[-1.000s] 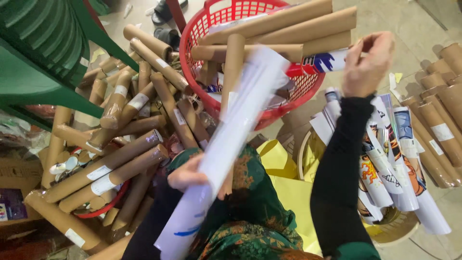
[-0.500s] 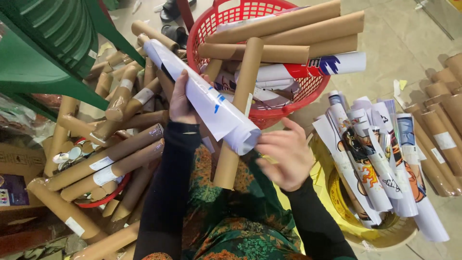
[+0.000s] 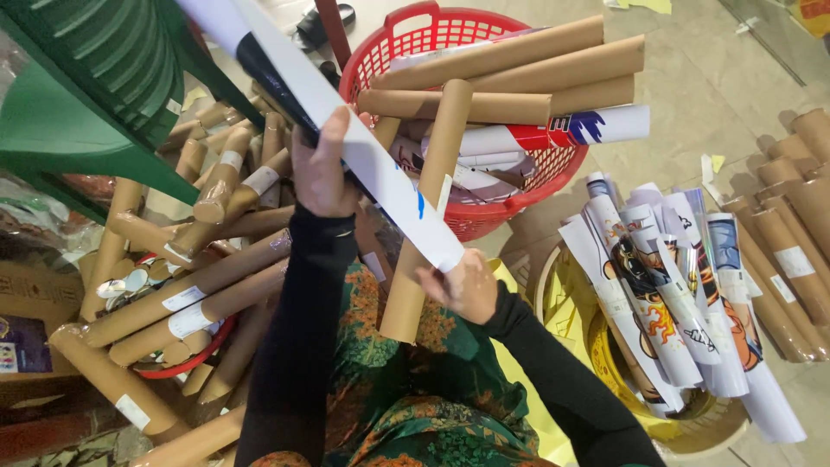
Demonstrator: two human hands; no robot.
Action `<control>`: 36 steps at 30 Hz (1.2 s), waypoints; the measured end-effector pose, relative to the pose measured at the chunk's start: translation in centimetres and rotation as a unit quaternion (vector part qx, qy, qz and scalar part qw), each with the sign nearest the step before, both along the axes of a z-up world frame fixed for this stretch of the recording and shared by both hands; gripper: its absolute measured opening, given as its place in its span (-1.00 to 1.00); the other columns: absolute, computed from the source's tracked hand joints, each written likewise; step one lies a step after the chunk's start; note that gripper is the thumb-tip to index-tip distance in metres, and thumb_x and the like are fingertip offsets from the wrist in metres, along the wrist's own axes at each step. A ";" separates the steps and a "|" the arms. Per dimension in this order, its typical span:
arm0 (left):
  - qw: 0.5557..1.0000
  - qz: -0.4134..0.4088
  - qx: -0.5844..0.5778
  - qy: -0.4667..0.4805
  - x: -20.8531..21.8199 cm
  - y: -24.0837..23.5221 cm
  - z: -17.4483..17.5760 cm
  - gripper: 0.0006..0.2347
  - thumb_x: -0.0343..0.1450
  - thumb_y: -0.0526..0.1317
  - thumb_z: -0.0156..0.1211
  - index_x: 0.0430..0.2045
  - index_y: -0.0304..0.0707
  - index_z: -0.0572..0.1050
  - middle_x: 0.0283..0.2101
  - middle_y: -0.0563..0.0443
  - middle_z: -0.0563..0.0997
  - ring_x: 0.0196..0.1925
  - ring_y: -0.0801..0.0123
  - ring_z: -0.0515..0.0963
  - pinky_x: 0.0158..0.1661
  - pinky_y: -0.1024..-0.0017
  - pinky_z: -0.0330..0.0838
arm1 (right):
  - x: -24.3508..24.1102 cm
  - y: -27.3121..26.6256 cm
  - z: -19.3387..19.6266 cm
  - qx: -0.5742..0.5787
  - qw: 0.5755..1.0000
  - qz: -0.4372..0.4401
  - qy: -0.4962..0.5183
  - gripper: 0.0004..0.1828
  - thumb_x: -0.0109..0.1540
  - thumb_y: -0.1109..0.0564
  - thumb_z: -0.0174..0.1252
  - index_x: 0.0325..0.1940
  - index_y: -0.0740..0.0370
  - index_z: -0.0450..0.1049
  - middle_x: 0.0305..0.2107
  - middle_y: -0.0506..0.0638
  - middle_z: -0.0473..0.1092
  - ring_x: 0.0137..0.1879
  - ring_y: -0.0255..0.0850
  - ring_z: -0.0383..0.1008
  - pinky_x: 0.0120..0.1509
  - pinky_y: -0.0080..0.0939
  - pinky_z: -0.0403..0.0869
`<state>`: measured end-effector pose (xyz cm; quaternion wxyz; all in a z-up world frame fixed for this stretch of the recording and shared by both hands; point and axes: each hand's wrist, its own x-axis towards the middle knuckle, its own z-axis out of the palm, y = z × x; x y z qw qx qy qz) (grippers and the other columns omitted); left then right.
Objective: The person wraps individual posters in yellow paper, securing them by rolling the paper around the poster and tucking the ends.
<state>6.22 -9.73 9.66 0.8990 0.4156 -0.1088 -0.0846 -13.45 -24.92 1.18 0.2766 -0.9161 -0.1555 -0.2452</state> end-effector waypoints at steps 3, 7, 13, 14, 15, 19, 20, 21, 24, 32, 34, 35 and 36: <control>0.998 0.006 -0.010 -0.054 -1.3 -0.3 0.9 -0.77 0.50 -0.33 0.21 -0.04 -0.55 0.45 -0.21 -0.12 0.59 -0.21 0.28 0.61 -0.18 0.36 0.53 | -1.4 1.1 1.2 0.334 0.924 0.094 0.164 -0.34 0.28 0.26 0.24 0.44 0.33 0.20 -0.40 0.08 0.48 -0.41 -0.16 0.55 -0.33 -0.19 0.54; 0.997 -0.057 -0.056 -0.012 -2.2 -0.5 2.0 -0.72 0.39 -0.37 0.15 -0.01 -0.43 0.38 -0.15 -0.08 0.59 -0.17 0.30 0.68 -0.11 0.31 0.66 | -2.1 1.4 -0.5 0.506 0.820 0.172 0.207 -0.35 0.26 0.33 0.28 0.42 0.32 0.25 -0.21 0.14 0.51 -0.23 -0.06 0.56 -0.15 -0.09 0.57; 0.998 -0.042 -0.049 0.021 -1.5 0.0 -0.6 -0.71 0.40 -0.40 0.15 0.01 -0.50 0.42 -0.18 -0.22 0.58 -0.26 0.20 0.66 -0.23 0.33 0.61 | -1.7 3.6 0.7 0.345 0.930 0.104 0.068 -0.39 0.27 0.30 0.33 0.37 0.41 0.29 -0.23 0.11 0.53 -0.23 -0.10 0.60 -0.14 -0.15 0.58; 0.997 -0.028 -0.073 0.015 -1.5 -0.3 -0.7 -0.70 0.38 -0.44 0.16 0.00 -0.50 0.41 -0.14 -0.18 0.57 -0.23 0.21 0.65 -0.19 0.34 0.60 | -1.4 3.9 1.4 0.266 0.963 0.037 0.031 -0.38 0.24 0.27 0.35 0.33 0.43 0.28 -0.33 0.08 0.52 -0.34 -0.17 0.61 -0.25 -0.21 0.56; 0.997 -0.029 -0.075 0.014 -1.2 -0.2 -1.0 -0.70 0.38 -0.44 0.16 0.00 -0.50 0.41 -0.14 -0.18 0.57 -0.23 0.21 0.65 -0.19 0.34 0.60 | -1.5 3.8 1.4 0.264 0.963 0.037 0.029 -0.38 0.24 0.27 0.35 0.33 0.43 0.28 -0.33 0.08 0.52 -0.34 -0.17 0.61 -0.25 -0.21 0.56; 0.994 -0.097 -0.036 -0.040 -1.8 0.1 -2.3 -0.61 0.43 -0.38 0.24 0.17 -0.41 0.35 -0.10 -0.18 0.57 -0.14 0.17 0.62 -0.12 0.28 0.56 | -3.6 4.2 1.6 0.513 0.837 0.072 0.175 -0.42 0.28 0.19 0.26 0.34 0.35 0.26 -0.44 0.03 0.48 -0.45 -0.18 0.53 -0.37 -0.21 0.49; 0.985 -0.148 -0.078 -0.052 -1.9 -0.1 -2.4 -0.53 0.43 -0.33 0.29 0.24 -0.27 0.30 -0.09 -0.14 0.54 -0.09 0.17 0.62 -0.06 0.23 0.56 | -4.0 4.2 1.9 0.616 0.748 0.111 0.220 -0.43 0.31 0.14 0.20 0.38 0.27 0.23 -0.47 0.02 0.47 -0.49 -0.19 0.48 -0.40 -0.21 0.46; 0.984 -0.155 -0.078 -0.051 -2.2 -0.4 -3.0 -0.53 0.43 -0.33 0.29 0.24 -0.27 0.30 -0.09 -0.14 0.54 -0.09 0.17 0.62 -0.06 0.23 0.56 | -4.4 3.6 -0.1 0.618 0.749 0.105 0.216 -0.43 0.31 0.14 0.20 0.38 0.27 0.23 -0.47 0.02 0.47 -0.49 -0.19 0.48 -0.40 -0.21 0.46; 0.943 -0.236 -0.230 0.040 -3.1 -1.6 -4.4 -0.41 0.39 -0.16 0.35 0.33 -0.15 0.24 -0.05 -0.07 0.54 -0.03 0.22 0.59 0.10 0.21 0.52 | -5.7 2.6 -4.5 0.752 0.598 0.189 0.204 -0.63 0.49 0.06 0.06 0.34 0.20 0.26 -0.54 -0.02 0.46 -0.56 -0.24 0.38 -0.41 -0.25 0.37; 0.919 -0.354 -0.164 -0.053 -7.0 -5.7 -3.2 -0.50 0.46 -0.17 0.43 0.23 -0.26 0.30 -0.13 0.00 0.50 -0.13 0.29 0.54 -0.02 0.34 0.46 | -8.7 -0.6 -9.1 0.894 0.344 0.152 0.244 -0.57 0.45 -0.22 -0.10 0.23 0.06 0.36 -0.51 -0.09 0.42 -0.57 -0.33 0.30 -0.44 -0.31 0.28; 0.943 -0.313 -0.102 -0.050 -8.8 -8.1 -3.6 -0.54 0.43 -0.25 0.44 0.15 -0.30 0.32 -0.17 -0.03 0.54 -0.16 0.28 0.56 -0.07 0.33 0.48 | -8.7 -3.0 -9.9 0.897 0.362 0.104 0.234 -0.50 0.42 -0.28 -0.15 0.21 0.08 0.38 -0.53 -0.10 0.41 -0.59 -0.34 0.30 -0.46 -0.31 0.29; 0.962 -0.264 -0.039 -0.049 -9.7 -9.2 -3.8 -0.57 0.40 -0.32 0.45 0.08 -0.34 0.34 -0.21 -0.05 0.57 -0.19 0.28 0.58 -0.11 0.33 0.50 | -8.7 -4.1 -10.4 0.896 0.377 0.058 0.228 -0.43 0.39 -0.34 -0.19 0.18 0.10 0.39 -0.55 -0.10 0.39 -0.61 -0.35 0.30 -0.48 -0.31 0.29; 0.961 -0.268 -0.039 -0.048 -10.9 -10.3 -4.9 -0.57 0.40 -0.32 0.45 0.08 -0.34 0.34 -0.21 -0.05 0.57 -0.19 0.28 0.58 -0.11 0.33 0.50 | -9.2 -5.6 -12.0 0.897 0.377 0.056 0.224 -0.43 0.39 -0.34 -0.19 0.18 0.10 0.39 -0.55 -0.10 0.39 -0.61 -0.35 0.30 -0.48 -0.31 0.29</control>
